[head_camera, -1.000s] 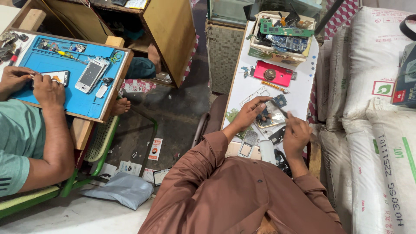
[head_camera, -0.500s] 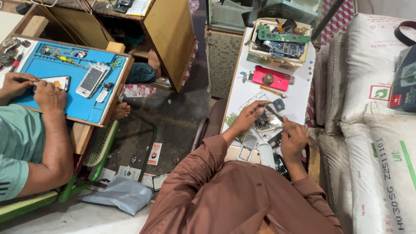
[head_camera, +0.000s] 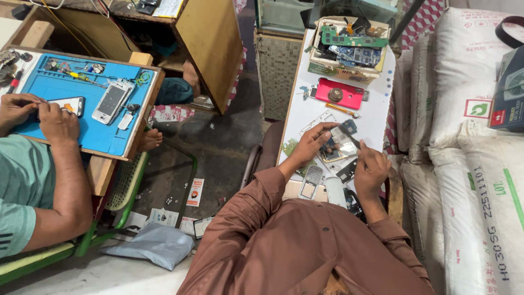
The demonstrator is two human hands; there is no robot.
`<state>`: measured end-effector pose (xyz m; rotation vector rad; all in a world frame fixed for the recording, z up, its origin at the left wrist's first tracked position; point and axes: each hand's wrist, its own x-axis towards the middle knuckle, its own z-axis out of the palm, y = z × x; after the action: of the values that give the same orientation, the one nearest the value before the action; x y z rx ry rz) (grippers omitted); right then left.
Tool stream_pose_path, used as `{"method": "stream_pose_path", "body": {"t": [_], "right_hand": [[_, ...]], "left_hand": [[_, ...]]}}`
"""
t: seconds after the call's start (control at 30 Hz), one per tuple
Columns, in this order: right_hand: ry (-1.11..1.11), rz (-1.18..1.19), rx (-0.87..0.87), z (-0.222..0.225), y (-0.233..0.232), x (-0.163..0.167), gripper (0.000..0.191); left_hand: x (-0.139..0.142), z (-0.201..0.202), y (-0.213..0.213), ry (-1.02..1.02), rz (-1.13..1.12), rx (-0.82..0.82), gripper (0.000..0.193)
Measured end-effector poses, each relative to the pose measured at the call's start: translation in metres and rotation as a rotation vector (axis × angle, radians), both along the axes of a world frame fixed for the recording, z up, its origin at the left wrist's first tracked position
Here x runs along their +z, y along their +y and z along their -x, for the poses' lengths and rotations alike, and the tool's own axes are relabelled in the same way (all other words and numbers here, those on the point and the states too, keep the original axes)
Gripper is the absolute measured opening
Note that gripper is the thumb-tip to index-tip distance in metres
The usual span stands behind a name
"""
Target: The person sits at a repair bench and works on a mobile phone, holding the device and using a small screwdriver-like tool to pry and work on its internal components. They turn the phone over, manipulate its parts, and handle other phone housings and components on the bench.
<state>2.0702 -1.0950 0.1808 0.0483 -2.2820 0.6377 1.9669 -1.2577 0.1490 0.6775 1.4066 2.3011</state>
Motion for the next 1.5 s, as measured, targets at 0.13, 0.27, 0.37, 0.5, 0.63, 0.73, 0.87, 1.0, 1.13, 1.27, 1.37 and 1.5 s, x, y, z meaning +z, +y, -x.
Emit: {"method": "stream_pose_path", "body": {"t": [0.13, 0.27, 0.37, 0.5, 0.63, 0.73, 0.87, 1.0, 1.13, 1.27, 1.37, 1.5], "right_hand": [[-0.023, 0.014, -0.015, 0.003, -0.003, -0.003, 0.033], [0.007, 0.019, 0.007, 0.008, -0.007, -0.004, 0.032], [-0.009, -0.005, 0.025, 0.007, -0.010, -0.008, 0.033], [-0.001, 0.025, 0.006, 0.004, -0.015, -0.011, 0.034], [0.010, -0.083, 0.048, 0.004, -0.020, -0.014, 0.033], [0.020, 0.048, 0.008, 0.005, -0.023, -0.014, 0.032], [0.031, -0.124, -0.015, 0.002, -0.026, -0.016, 0.020], [0.000, -0.090, -0.009, 0.001, -0.024, -0.015, 0.029], [0.014, 0.013, -0.043, 0.002, -0.018, -0.015, 0.035], [0.011, -0.006, -0.011, 0.003, -0.019, -0.017, 0.035], [-0.003, 0.053, -0.028, 0.002, -0.019, -0.017, 0.035], [0.049, -0.128, 0.016, 0.000, -0.019, -0.018, 0.034]], "left_hand": [[-0.004, 0.002, -0.001, 0.001, 0.012, -0.004, 0.042], [-0.008, 0.005, -0.004, -0.038, -0.003, -0.011, 0.042], [-0.010, 0.004, -0.007, -0.030, -0.003, -0.003, 0.041], [-0.013, 0.002, -0.011, -0.021, -0.015, -0.004, 0.041], [-0.016, 0.002, -0.017, -0.051, -0.016, -0.019, 0.041], [-0.017, 0.002, -0.019, -0.055, -0.074, -0.037, 0.040], [-0.018, 0.001, -0.020, -0.031, -0.022, -0.011, 0.039], [-0.018, 0.001, -0.018, -0.030, -0.021, -0.012, 0.039], [-0.017, 0.000, -0.017, -0.034, -0.007, -0.021, 0.038], [-0.017, -0.002, -0.018, -0.063, -0.017, -0.025, 0.039], [-0.019, -0.002, -0.016, -0.063, -0.015, -0.028, 0.039], [-0.022, -0.001, -0.014, -0.043, 0.006, -0.017, 0.038]]}}
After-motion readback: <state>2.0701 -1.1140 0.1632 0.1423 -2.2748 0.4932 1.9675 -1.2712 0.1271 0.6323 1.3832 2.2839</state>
